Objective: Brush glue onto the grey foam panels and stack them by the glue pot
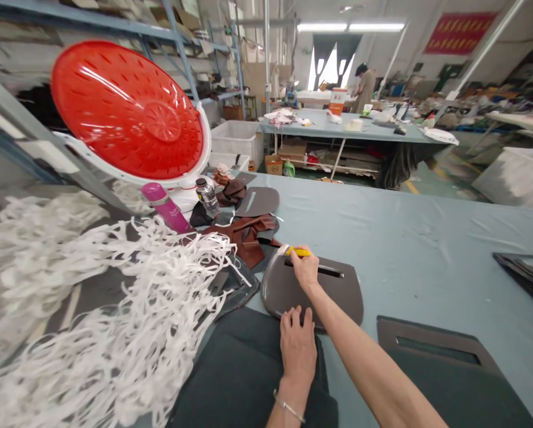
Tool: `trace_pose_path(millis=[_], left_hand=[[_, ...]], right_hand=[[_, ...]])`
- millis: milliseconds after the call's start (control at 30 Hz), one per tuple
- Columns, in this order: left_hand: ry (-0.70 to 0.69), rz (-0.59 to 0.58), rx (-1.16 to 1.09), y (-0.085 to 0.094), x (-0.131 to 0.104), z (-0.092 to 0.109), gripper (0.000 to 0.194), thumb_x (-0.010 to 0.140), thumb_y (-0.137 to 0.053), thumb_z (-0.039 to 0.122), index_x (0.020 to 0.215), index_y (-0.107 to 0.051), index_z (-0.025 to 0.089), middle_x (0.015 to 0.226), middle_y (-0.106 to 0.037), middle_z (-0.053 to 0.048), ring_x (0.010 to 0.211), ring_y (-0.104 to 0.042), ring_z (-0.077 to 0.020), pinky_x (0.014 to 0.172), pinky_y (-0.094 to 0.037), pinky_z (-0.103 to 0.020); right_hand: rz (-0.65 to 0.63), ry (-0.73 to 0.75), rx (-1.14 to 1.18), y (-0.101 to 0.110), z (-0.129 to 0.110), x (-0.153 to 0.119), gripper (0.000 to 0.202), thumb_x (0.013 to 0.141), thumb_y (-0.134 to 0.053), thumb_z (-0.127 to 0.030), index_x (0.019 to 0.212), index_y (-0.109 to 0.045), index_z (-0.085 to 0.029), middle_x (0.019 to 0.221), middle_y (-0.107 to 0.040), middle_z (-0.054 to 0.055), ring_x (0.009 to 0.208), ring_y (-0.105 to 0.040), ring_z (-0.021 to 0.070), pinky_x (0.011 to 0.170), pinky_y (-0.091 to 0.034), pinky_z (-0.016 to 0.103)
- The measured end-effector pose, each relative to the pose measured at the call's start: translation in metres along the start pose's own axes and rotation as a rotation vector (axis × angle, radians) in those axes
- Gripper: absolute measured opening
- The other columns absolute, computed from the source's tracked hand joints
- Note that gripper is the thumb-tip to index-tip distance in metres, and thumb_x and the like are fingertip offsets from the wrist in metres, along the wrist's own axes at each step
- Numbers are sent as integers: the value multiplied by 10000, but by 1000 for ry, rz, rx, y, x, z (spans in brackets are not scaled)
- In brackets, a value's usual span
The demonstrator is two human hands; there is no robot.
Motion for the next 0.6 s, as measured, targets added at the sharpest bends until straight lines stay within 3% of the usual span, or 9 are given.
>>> trace_pose_path(millis=[67, 133, 200, 333, 400, 467, 600], left_hand=[[-1, -8, -15, 0, 1, -2, 346, 882, -421, 201, 1192, -571, 237, 1179, -546, -121, 1077, -481, -276, 931, -433, -518], [-1, -32, -28, -1, 3, -3, 340, 887, -418, 219, 1189, -575, 238, 1176, -545, -121, 1068, -477, -277, 926, -432, -509], [1, -59, -38, -2, 4, -4, 337, 893, -412, 234, 1186, -578, 240, 1177, -540, -120, 1065, -473, -274, 928, -425, -496], [-28, -77, -28, -1, 5, -3, 338, 887, -438, 244, 1195, -576, 240, 1183, -528, -124, 1059, -468, -266, 921, -416, -467], [-48, -68, -2, 1, 6, -1, 335, 879, -458, 247, 1192, -578, 245, 1170, -529, -115, 1043, -471, -253, 909, -417, -448], [-61, -63, 27, 3, 7, 0, 330, 880, -460, 255, 1188, -580, 247, 1154, -531, -106, 1023, -471, -242, 898, -416, -431], [-81, -74, 42, 3, 6, 4, 337, 885, -445, 274, 1192, -579, 236, 1154, -528, -111, 1016, -461, -250, 879, -406, -418]], right_hand=[[35, -6, -31, 4, 7, 11, 282, 781, -543, -435, 872, -660, -196, 665, -649, 11, 609, -586, 157, 639, -444, 251], [68, -38, -90, 24, 21, 16, 283, 775, -550, -441, 843, -663, -191, 647, -657, 17, 632, -608, 171, 654, -443, 256], [167, -116, -191, 65, 41, 15, 290, 761, -552, -442, 800, -664, -177, 610, -655, 31, 629, -613, 187, 651, -439, 268], [399, -239, -370, 168, 74, 0, 339, 742, -524, -456, 779, -666, -150, 589, -657, 66, 601, -608, 208, 635, -430, 290], [475, -284, -399, 204, 81, -11, 351, 742, -503, -457, 789, -661, -147, 592, -660, 66, 583, -608, 202, 628, -429, 287], [488, -327, -399, 221, 84, -24, 333, 741, -496, -443, 787, -654, -154, 572, -651, 48, 559, -606, 191, 626, -430, 276], [484, -409, -427, 235, 84, -73, 261, 741, -503, -403, 705, -628, -177, 510, -610, 12, 519, -587, 171, 604, -415, 255]])
Point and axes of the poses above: each hand's wrist, its own x-axis towards the middle knuckle, its own y-axis out of the back of the hand, z = x × y, the point moved 7 cm from there along x, towards the middle knuckle
